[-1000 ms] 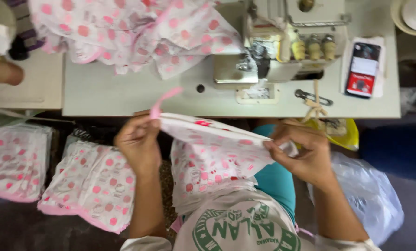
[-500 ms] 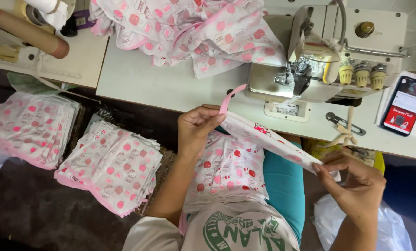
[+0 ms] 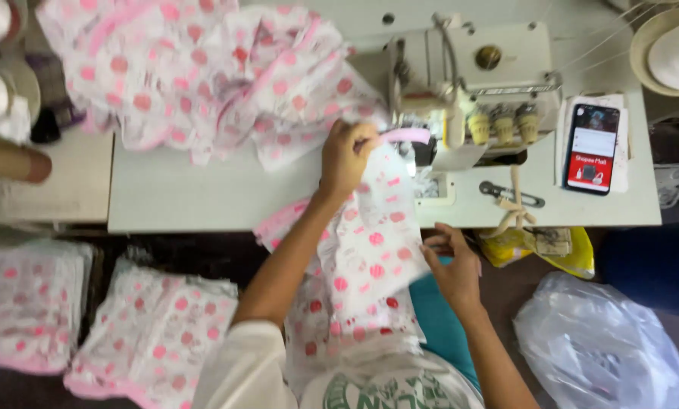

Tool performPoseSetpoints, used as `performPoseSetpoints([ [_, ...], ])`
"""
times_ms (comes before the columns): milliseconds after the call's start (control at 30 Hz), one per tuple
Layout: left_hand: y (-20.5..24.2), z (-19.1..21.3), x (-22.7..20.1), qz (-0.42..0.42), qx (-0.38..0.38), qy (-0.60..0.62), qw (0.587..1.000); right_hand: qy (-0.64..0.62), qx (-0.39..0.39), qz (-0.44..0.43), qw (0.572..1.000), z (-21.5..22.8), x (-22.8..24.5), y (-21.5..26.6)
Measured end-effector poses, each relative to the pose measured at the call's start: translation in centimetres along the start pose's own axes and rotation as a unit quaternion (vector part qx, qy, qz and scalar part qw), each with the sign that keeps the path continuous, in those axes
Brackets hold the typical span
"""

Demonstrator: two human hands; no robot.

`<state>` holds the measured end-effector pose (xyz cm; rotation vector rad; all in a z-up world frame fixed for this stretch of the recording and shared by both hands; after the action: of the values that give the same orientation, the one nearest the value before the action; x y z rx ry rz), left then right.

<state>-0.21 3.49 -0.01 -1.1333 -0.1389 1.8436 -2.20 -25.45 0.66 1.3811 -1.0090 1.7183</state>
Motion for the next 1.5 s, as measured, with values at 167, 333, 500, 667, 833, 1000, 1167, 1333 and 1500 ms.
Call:
performPoseSetpoints([
  [167, 1.8, 1.1, -2.3, -0.102, -0.007, -0.222, 0.970, 0.062, 0.075, -0.040, 0.994, -1.6, -3.6, -3.9],
  [333, 5.8, 1.3, -3.0, -0.176, -0.002, -0.140, 0.974, -0.139, 0.097, -0.141, 0.975, -4.0, -8.0, -5.7],
  [500, 6.5, 0.9, -5.7, -0.179, -0.010, -0.196, 0.964, -0.154, 0.041, -0.159, 0.974, -2.8, -4.4, -4.8],
  [667, 6.2, -1.7, -5.6, -0.150, -0.014, -0.174, 0.973, -0.178, -0.006, -0.147, 0.973, -1.4, 0.3, -6.1],
  [833, 6.0, -3.5, 1.2, -0.108, -0.012, -0.107, 0.988, -0.184, -0.001, -0.177, 0.967, -2.4, -3.2, -4.0],
  [1000, 0.7, -1.6, 4.0, -0.109, 0.039, 0.006, 0.993, -0.106, 0.012, -0.100, 0.989, -5.3, -5.7, -4.7],
  [1167, 2.4, 4.4, -0.2, 0.003, -0.020, -0.079, 0.997, -0.211, -0.018, -0.102, 0.972, -7.3, -5.1, -7.3],
  [1333, 10.8, 9.2, 3.2, 0.233, 0.294, -0.032, 0.927, -0.211, 0.012, -0.170, 0.963, -6.4, -6.5, -5.3],
  [1500, 4.8, 14.7, -0.4, -0.035, -0.011, -0.411, 0.911, -0.221, 0.006, -0.244, 0.944, -6.5, -2.1, -1.9],
])
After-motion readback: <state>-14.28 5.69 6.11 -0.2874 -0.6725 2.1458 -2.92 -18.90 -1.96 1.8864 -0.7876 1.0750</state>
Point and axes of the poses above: each hand's wrist, its own y-axis away from the middle knuckle, its own z-axis out of the back of the hand, x = y × z, the point moved 1 cm from there along -y, towards the middle knuckle, and after that the axes turned 14 degrees about -y, right-handed, at the moved point
